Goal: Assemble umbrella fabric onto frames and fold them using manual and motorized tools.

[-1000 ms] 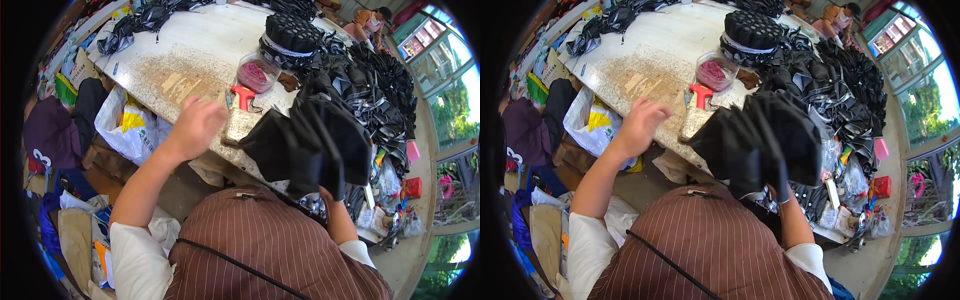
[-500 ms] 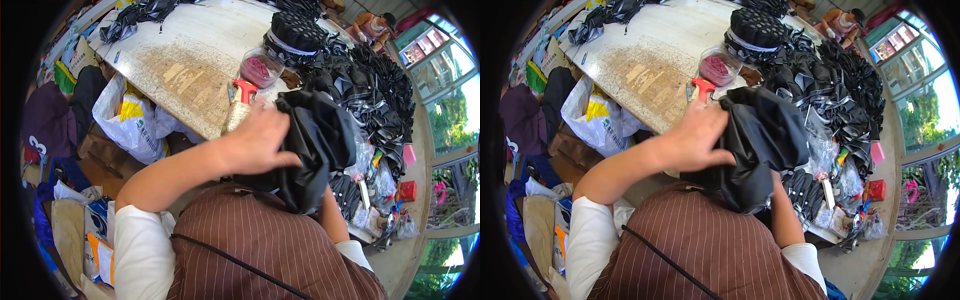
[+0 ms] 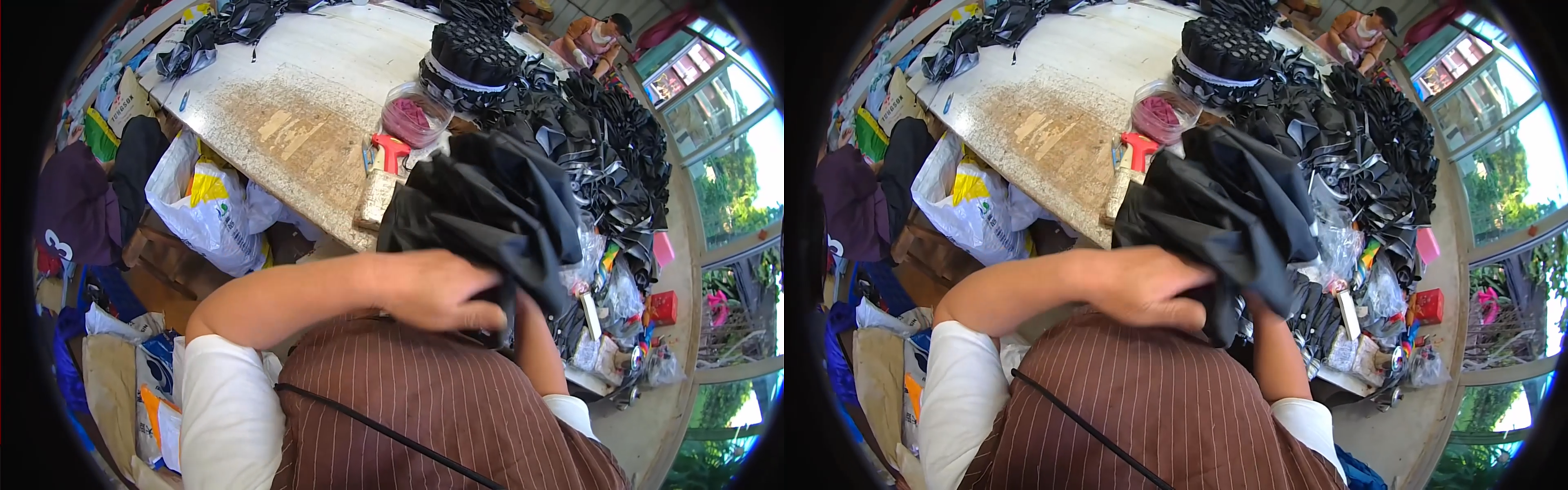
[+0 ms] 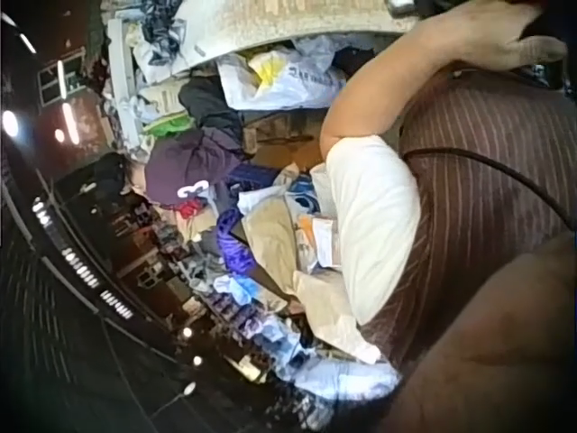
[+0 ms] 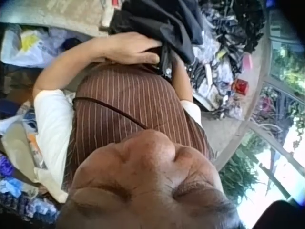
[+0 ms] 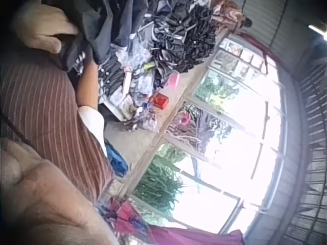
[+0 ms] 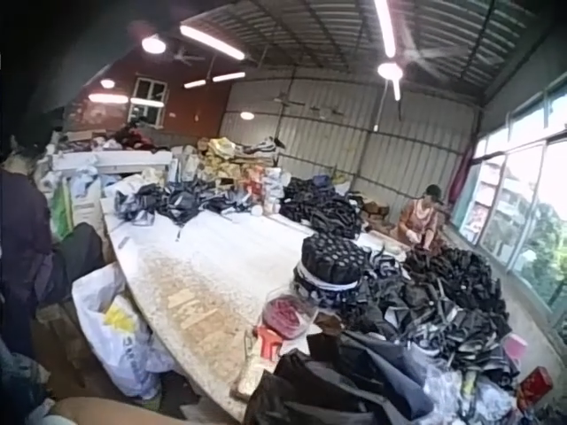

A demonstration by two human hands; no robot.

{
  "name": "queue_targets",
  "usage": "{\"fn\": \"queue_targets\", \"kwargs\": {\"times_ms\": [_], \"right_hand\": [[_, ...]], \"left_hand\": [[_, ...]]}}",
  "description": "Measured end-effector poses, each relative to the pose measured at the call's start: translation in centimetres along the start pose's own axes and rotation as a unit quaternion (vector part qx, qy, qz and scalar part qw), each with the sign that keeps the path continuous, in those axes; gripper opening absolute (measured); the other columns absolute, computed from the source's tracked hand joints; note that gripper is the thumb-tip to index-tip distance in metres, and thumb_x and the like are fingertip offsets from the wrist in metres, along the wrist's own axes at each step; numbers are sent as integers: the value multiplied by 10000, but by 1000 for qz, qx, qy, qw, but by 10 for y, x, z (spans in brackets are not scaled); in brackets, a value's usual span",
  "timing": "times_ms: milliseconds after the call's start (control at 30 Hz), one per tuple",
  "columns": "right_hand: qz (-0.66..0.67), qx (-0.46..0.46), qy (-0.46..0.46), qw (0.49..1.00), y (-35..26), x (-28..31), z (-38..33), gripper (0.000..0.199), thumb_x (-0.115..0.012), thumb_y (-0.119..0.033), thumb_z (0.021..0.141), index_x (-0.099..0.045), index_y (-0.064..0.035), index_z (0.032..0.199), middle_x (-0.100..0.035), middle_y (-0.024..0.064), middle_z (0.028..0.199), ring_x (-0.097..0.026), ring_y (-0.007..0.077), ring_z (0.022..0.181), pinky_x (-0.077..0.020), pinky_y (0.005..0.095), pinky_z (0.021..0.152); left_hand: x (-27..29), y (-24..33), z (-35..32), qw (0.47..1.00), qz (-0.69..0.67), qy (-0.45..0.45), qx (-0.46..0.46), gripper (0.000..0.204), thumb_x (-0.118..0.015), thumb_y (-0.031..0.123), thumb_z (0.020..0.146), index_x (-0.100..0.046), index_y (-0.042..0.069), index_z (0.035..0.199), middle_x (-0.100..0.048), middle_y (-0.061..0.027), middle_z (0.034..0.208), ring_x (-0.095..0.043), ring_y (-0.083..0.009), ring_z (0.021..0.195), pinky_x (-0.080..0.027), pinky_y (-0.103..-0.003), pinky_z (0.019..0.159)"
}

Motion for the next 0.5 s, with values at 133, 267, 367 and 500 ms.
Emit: {"fn": "queue_targets", "kwargs": {"times_ms": [133, 267, 367, 500], "right_hand": [[-23, 10, 11, 1000, 40, 24, 2, 440, -488, -233, 965, -417, -58, 1362, -496, 102, 1332, -485, 232, 1211, -374, 328, 1033], [-40, 28, 15, 999, 57, 15, 23, 432, -504, -237, 956, -442, -55, 1343, -511, 106, 1312, -496, 239, 1195, -375, 331, 1029], [-48, 49, -3, 998, 66, -6, 12, 427, -516, -240, 950, -460, -53, 1329, -523, 110, 1298, -504, 244, 1183, -376, 333, 1026], [-79, 56, 22, 995, 90, 7, 9, 420, -533, -244, 941, -485, -50, 1311, -539, 115, 1278, -515, 251, 1167, -378, 335, 1021]], "left_hand": [[44, 34, -32, 870, -486, -76, -14, 596, -425, 519, 937, -513, -13, 1190, -638, -187, 939, -606, -265, 813, -478, -379, 715], [77, 3, -39, 953, 155, 206, 157, 625, -379, 519, 956, -486, -41, 1210, -652, -158, 939, -624, -251, 872, -477, -356, 744], [39, -5, -21, 982, 99, 39, 158, 581, -370, 476, 974, -505, -46, 1190, -648, -173, 939, -621, -260, 871, -470, -359, 755], [58, 49, -6, 790, -610, 31, -49, 499, -401, 423, 975, -557, -29, 1118, -653, -126, 904, -604, -275, 761, -464, -362, 727]]}}
Point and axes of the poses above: each hand's wrist, its own z-axis towards the middle knuckle, its own x-axis out of the back of the hand, y = z × x, the point moved 1 cm from there along z, towards the middle knuckle
